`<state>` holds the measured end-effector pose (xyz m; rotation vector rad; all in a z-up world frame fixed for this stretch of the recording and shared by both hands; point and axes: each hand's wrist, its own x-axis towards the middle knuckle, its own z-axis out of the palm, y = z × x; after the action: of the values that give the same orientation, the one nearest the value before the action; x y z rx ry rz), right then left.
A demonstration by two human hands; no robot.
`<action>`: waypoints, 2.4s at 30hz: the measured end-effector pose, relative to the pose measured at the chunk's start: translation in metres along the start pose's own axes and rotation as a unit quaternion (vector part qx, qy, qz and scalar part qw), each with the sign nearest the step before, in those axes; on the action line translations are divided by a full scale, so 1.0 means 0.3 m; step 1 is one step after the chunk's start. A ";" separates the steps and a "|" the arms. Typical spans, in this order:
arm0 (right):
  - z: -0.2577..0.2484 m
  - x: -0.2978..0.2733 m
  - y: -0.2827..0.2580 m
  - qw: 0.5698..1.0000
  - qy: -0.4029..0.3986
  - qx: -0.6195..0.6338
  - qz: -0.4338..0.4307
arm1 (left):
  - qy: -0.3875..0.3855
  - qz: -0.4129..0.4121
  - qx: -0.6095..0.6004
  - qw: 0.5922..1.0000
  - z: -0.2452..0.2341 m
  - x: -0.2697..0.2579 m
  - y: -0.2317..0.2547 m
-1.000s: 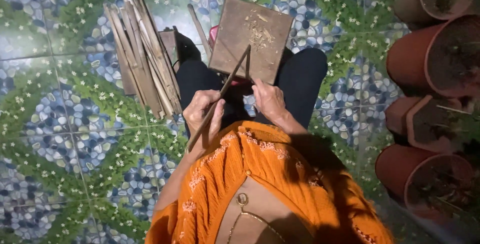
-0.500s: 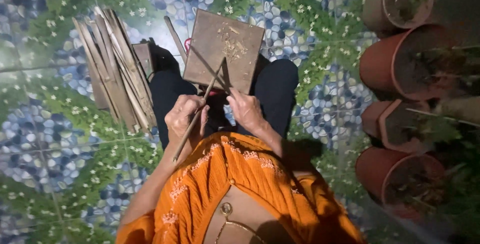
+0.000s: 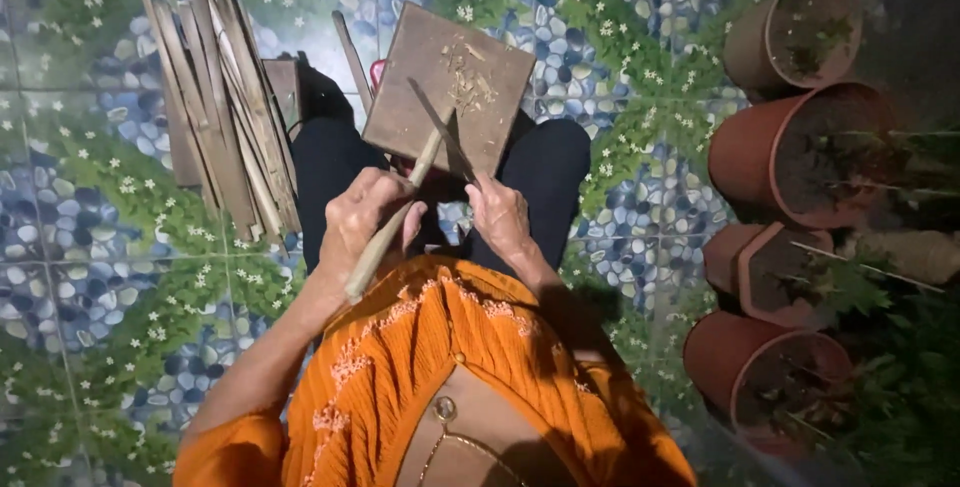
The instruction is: Using a large blade to saw and shave a piece of wood while sitting on the floor.
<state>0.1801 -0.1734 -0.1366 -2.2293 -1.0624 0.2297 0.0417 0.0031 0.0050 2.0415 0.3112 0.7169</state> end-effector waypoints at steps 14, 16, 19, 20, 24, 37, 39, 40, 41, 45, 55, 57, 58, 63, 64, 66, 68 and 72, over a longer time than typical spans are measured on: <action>0.023 0.039 -0.057 0.998 0.021 -0.048 -0.043 | 0.018 0.032 0.021 0.999 -0.016 -0.003 -0.017; 0.072 0.043 0.020 0.996 0.016 -0.082 -0.023 | 0.025 0.035 0.024 0.999 -0.012 0.001 -0.014; 0.138 0.021 0.105 0.987 -0.067 -0.127 0.070 | 0.035 0.043 0.027 0.998 -0.015 -0.006 -0.005; 0.138 0.018 0.103 0.984 -0.079 -0.130 0.089 | 0.038 0.043 0.029 0.998 -0.018 -0.008 -0.002; 0.142 0.010 0.081 0.987 -0.070 -0.110 0.096 | 0.037 0.027 0.034 0.998 -0.018 -0.032 -0.011; 0.072 0.041 -0.086 0.995 0.042 -0.010 -0.086 | 0.061 0.022 0.019 0.998 -0.037 -0.004 0.012; 0.173 0.016 0.047 0.995 0.021 -0.081 -0.050 | 0.058 0.011 0.032 0.998 -0.036 -0.017 0.008; 0.184 0.023 0.080 0.995 0.023 -0.080 -0.050 | 0.057 0.012 0.032 0.998 -0.034 -0.010 0.014; 0.197 0.024 0.110 0.998 0.004 -0.063 0.003 | 0.059 0.018 0.024 0.998 -0.035 -0.008 0.021; 0.130 0.054 0.048 0.997 -0.015 -0.043 0.060 | 0.062 0.030 0.025 0.997 -0.037 -0.021 -0.006; 0.034 0.026 -0.188 0.991 0.043 0.007 -0.128 | 0.064 0.024 0.032 0.997 -0.046 -0.009 0.006; 0.132 0.000 -0.071 0.990 0.052 -0.026 -0.131 | 0.055 0.009 0.032 0.998 -0.047 -0.016 0.009; 0.139 0.011 -0.037 0.990 0.051 -0.027 -0.130 | 0.055 0.008 0.031 0.998 -0.050 -0.015 0.008; 0.136 0.028 0.116 0.990 -0.054 -0.124 0.043 | 0.045 -0.016 0.038 0.998 -0.042 -0.048 0.006; 0.143 0.029 0.132 0.990 -0.053 -0.124 0.039 | 0.049 -0.015 0.039 0.998 -0.039 -0.044 0.007; 0.159 0.015 0.163 0.985 -0.084 -0.121 0.087 | 0.066 0.007 0.020 0.998 -0.033 -0.044 0.013; 0.166 -0.010 0.140 0.990 -0.071 -0.108 0.065 | 0.072 -0.003 0.021 0.997 -0.030 -0.053 0.005; 0.111 -0.043 -0.034 0.999 -0.017 -0.006 -0.033 | 0.088 0.016 0.025 0.996 -0.017 -0.042 0.001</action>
<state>0.1516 -0.1623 -0.1574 -2.2047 -1.1552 0.2334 0.0287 0.0004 0.0027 2.0391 0.4009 0.9194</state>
